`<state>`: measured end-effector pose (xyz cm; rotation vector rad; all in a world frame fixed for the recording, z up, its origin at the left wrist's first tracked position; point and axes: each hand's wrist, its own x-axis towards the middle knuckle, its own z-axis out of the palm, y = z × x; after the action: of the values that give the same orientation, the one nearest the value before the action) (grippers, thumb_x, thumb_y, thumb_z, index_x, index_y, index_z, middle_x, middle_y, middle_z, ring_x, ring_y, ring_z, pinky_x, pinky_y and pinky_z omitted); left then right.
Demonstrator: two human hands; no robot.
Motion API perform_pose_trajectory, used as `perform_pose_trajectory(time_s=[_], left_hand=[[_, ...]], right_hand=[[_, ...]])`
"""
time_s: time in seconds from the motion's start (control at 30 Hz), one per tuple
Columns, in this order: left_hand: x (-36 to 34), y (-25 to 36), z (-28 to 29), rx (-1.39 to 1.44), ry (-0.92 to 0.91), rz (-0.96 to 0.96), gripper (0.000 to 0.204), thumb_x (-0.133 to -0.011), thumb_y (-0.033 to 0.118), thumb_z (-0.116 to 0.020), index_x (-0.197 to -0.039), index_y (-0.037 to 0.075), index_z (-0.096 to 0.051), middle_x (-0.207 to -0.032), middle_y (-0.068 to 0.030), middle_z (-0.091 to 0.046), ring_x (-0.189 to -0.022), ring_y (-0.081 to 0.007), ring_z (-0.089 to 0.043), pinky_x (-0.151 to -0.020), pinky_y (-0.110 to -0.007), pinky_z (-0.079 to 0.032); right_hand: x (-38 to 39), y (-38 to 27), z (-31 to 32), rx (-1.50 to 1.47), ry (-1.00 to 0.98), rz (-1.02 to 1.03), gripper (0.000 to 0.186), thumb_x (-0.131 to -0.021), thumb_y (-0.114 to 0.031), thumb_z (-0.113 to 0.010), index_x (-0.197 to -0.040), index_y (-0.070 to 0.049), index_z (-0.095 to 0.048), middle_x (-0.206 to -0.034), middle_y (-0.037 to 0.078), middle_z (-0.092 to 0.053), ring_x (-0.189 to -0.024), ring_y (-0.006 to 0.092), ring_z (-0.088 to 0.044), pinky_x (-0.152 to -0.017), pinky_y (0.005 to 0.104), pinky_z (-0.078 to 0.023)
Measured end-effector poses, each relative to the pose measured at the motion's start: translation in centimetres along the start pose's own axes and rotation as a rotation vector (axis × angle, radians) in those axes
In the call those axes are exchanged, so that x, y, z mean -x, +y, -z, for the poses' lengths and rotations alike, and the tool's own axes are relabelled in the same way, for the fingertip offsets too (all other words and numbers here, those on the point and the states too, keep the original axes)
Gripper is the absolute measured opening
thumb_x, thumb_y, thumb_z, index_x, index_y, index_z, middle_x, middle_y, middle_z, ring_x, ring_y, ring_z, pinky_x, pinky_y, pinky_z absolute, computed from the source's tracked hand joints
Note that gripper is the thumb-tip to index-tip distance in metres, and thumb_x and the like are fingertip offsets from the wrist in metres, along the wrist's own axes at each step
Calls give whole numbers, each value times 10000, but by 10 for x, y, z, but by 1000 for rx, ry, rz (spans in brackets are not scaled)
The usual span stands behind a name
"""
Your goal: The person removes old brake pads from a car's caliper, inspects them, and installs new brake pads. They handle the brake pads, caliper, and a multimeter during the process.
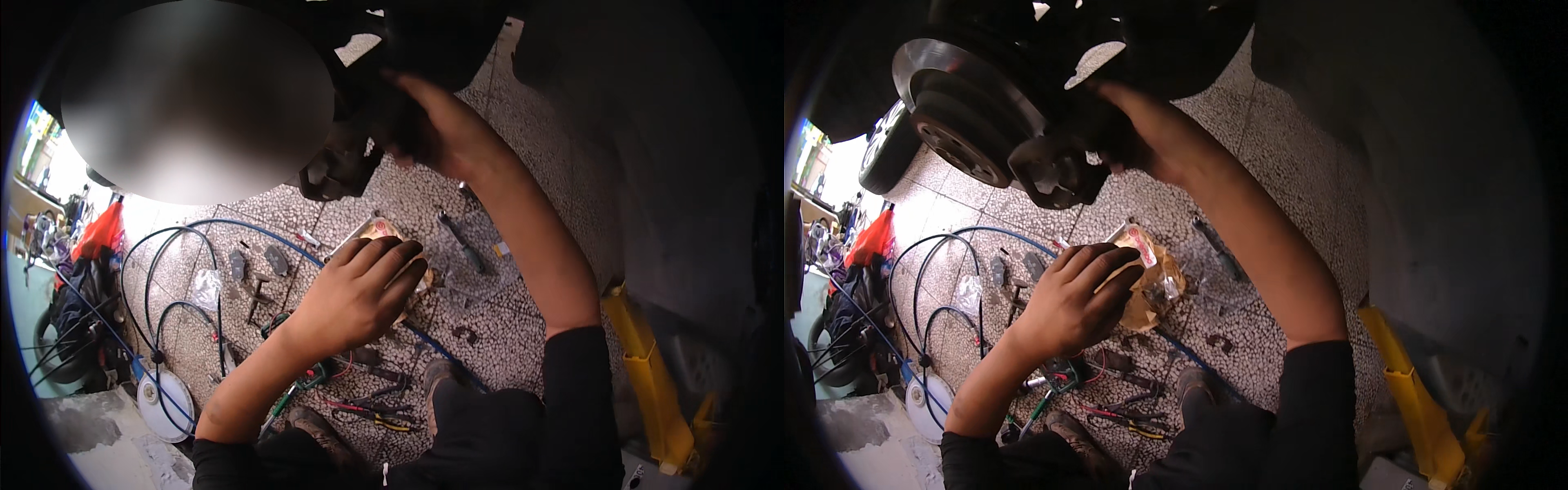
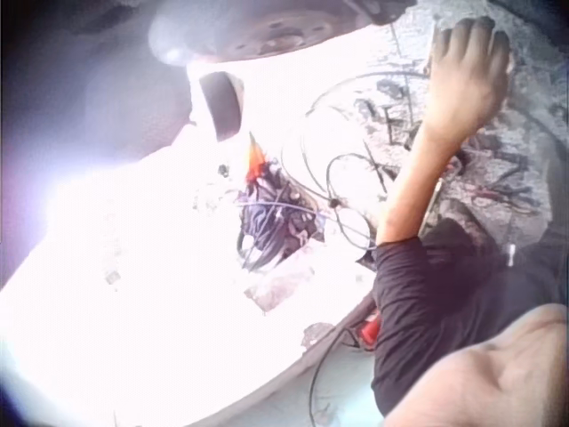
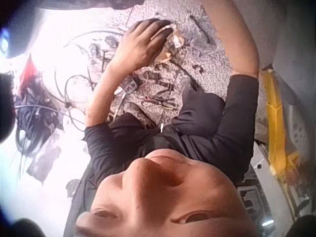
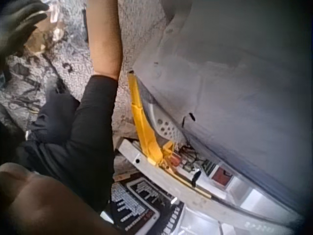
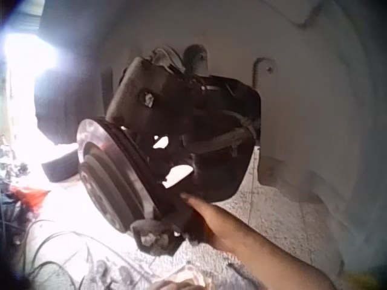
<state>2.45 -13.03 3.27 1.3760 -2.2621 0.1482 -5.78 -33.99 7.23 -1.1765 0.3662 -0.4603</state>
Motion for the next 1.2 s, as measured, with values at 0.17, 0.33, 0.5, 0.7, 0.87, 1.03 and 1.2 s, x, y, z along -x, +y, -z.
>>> perform_pose_trajectory(time_s=[0.17,0.33,0.5,0.7,0.87,1.03,1.2], left_hand=[[12,2,5,9,-35,46,400,-736,97,-647,-1127,29,-605,-1185,-140,-581,-1044,-317,-579,-853,-416,-483],[21,-1,-3,12,-100,83,395,-756,100,-641,-1143,37,-597,-1209,-139,-572,-1064,-317,-571,-864,-421,-479],[20,0,-7,-1,-134,66,412,-784,156,-597,-1175,22,-585,-1185,-132,-557,-1078,-296,-544,-929,-423,-442],[22,-1,-14,45,-173,100,380,-784,116,-633,-1152,29,-594,-1236,-142,-554,-1105,-312,-553,-915,-419,-461],[25,-1,-19,37,-200,75,376,-790,120,-630,-1152,24,-592,-1233,-142,-552,-1109,-314,-549,-924,-423,-463],[24,-3,-22,39,-180,88,357,-802,126,-625,-1141,21,-594,-1208,-145,-559,-1093,-309,-554,-916,-421,-466],[24,-5,-26,46,-191,84,349,-810,134,-623,-1140,23,-597,-1192,-142,-566,-1077,-302,-559,-911,-419,-468]], right_hand=[[-13,12,13,28,-178,36,332,-985,-425,-464,-1157,-156,-556,-782,19,-609,-459,64,-438,-401,198,-320],[-22,15,5,32,-188,46,322,-1000,-438,-425,-1207,-214,-527,-738,27,-594,-441,57,-380,-406,190,-303],[-32,18,10,-31,-324,69,328,-978,-465,-447,-1181,-223,-536,-702,24,-589,-432,61,-359,-412,201,-291],[-38,31,7,-175,-247,141,297,-931,-446,-521,-1035,-175,-586,-686,3,-597,-426,74,-402,-407,214,-287],[-39,38,-4,-296,-155,211,287,-902,-424,-567,-968,-148,-609,-696,-11,-614,-456,78,-477,-403,212,-304],[-40,39,-1,-281,-201,157,322,-889,-442,-582,-1023,-149,-600,-737,-7,-628,-480,76,-509,-409,201,-316],[-34,32,6,-183,-240,116,350,-922,-460,-534,-1090,-157,-581,-819,15,-642,-511,74,-510,-428,208,-314]])
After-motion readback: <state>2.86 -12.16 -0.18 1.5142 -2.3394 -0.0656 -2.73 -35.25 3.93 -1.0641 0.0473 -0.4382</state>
